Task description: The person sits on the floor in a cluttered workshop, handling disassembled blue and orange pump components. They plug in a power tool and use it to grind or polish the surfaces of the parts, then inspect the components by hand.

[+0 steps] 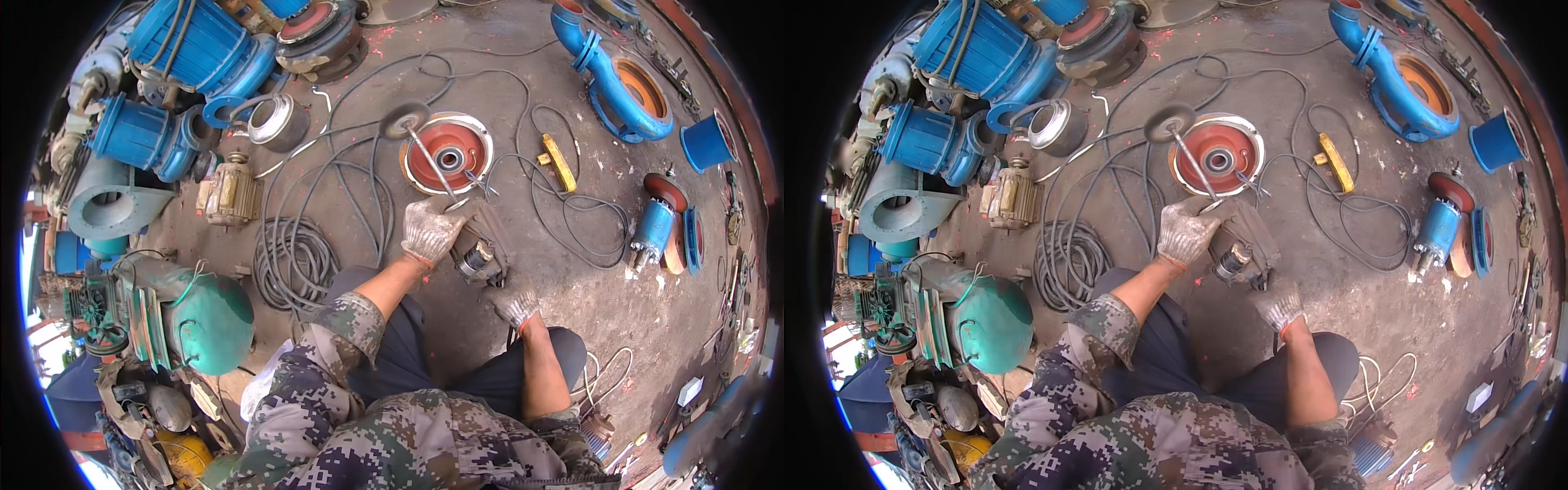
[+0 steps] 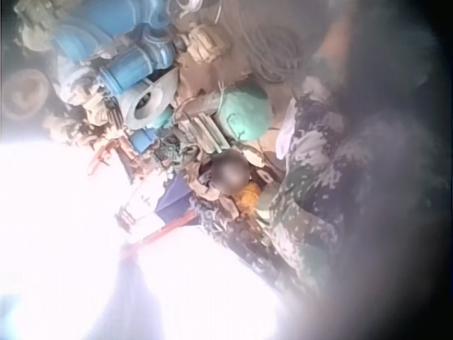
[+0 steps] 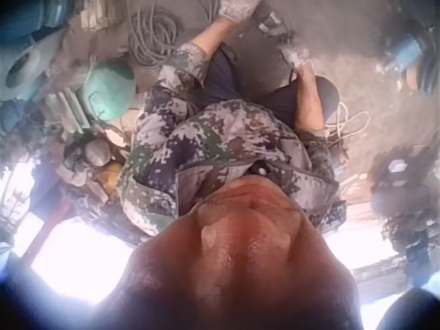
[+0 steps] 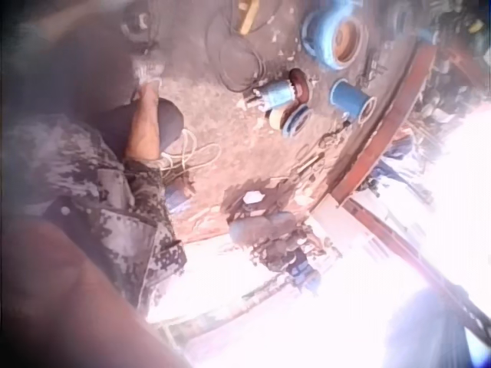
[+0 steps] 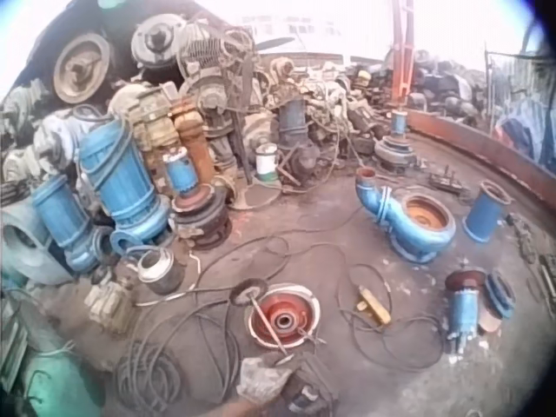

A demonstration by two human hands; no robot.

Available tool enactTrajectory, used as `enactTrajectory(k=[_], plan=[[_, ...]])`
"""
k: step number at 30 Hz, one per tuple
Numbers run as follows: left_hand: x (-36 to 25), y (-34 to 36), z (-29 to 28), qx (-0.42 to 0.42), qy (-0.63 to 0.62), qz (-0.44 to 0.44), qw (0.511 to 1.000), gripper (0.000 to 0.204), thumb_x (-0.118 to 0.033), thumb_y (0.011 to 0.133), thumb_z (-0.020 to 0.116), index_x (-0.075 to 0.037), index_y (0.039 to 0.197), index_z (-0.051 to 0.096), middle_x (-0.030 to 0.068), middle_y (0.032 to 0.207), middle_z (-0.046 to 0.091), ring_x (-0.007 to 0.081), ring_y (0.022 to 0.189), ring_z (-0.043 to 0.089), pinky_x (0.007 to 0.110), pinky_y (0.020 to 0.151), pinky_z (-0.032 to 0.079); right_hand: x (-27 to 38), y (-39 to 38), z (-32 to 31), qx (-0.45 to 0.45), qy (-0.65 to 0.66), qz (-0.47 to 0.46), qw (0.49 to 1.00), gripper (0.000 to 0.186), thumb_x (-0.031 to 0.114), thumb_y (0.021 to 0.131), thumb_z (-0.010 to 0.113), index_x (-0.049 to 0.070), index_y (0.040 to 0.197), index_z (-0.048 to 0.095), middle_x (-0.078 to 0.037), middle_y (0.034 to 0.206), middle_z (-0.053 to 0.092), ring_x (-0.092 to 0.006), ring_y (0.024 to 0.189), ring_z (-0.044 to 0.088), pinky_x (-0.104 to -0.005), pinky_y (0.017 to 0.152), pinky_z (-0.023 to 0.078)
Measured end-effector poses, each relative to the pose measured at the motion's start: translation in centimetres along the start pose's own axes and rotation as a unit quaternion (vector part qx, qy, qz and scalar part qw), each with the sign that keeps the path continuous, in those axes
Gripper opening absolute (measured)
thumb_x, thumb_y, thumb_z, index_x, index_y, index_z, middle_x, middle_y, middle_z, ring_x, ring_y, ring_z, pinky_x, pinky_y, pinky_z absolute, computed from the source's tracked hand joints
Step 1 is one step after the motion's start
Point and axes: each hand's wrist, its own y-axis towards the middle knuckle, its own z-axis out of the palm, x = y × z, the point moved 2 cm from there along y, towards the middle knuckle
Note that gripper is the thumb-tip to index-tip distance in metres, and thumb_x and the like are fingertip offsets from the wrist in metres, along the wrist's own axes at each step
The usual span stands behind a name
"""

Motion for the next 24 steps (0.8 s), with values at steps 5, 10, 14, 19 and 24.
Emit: enactTrajectory(k=[5,10,14,19,24], plan=[[-0.9,-0.1,3.1,-0.011,-0.029,-0.091,0.995,0.031,-0.018,0.085,0.073,-0.022,0.114,0.083,0.0097,0.096,0.078,0.0302,0.077,0.075,0.043,0.068,0.06,1.3,0.0,-5.7,-0.02,-0.078,-0.001,0.997,0.053,0.034,0.078,0.077,-0.005,0.114,0.07,-0.034,0.101,0.074,-0.0511,0.101,0.073,-0.0534,0.085,0.058],[-0.9,-3.5,4.7,0.073,0.057,-0.123,0.988,0.025,-0.018,0.091,0.068,-0.02,0.112,0.082,0.0096,0.094,0.078,0.0322,0.083,0.075,0.045,0.072,0.061,3.0,0.4,-7.6,0.054,-0.218,-0.04,0.974,0.051,0.033,0.078,0.076,0.0,0.117,0.073,-0.031,0.108,0.075,-0.0509,0.106,0.071,-0.0547,0.091,0.057],[-0.8,-4.6,5.2,0.128,0.059,-0.161,0.977,0.023,-0.02,0.093,0.066,-0.021,0.112,0.079,0.0123,0.094,0.077,0.0347,0.085,0.075,0.048,0.077,0.061,3.3,0.4,-8.3,0.066,-0.273,-0.042,0.959,0.048,0.031,0.079,0.076,0.003,0.117,0.074,-0.031,0.109,0.075,-0.0499,0.107,0.072,-0.0534,0.093,0.058],[-1.9,-3.5,5.7,0.091,0.02,-0.181,0.979,0.026,-0.015,0.092,0.065,-0.019,0.114,0.079,0.012,0.084,0.076,0.0341,0.08,0.075,0.049,0.073,0.059,4.7,-0.1,-11.2,0.055,-0.327,-0.02,0.943,0.044,0.029,0.079,0.077,0.004,0.116,0.075,-0.029,0.11,0.077,-0.0481,0.107,0.073,-0.0516,0.094,0.058],[-1.4,-4.1,6.9,0.109,-0.011,-0.205,0.973,0.039,-0.009,0.094,0.061,-0.018,0.13,0.073,0.0102,0.078,0.077,0.0315,0.07,0.075,0.047,0.072,0.056,8.7,-0.4,-13.1,0.061,-0.447,-0.006,0.892,0.044,0.034,0.084,0.075,0.006,0.118,0.075,-0.028,0.11,0.077,-0.0457,0.109,0.074,-0.0525,0.092,0.058]])
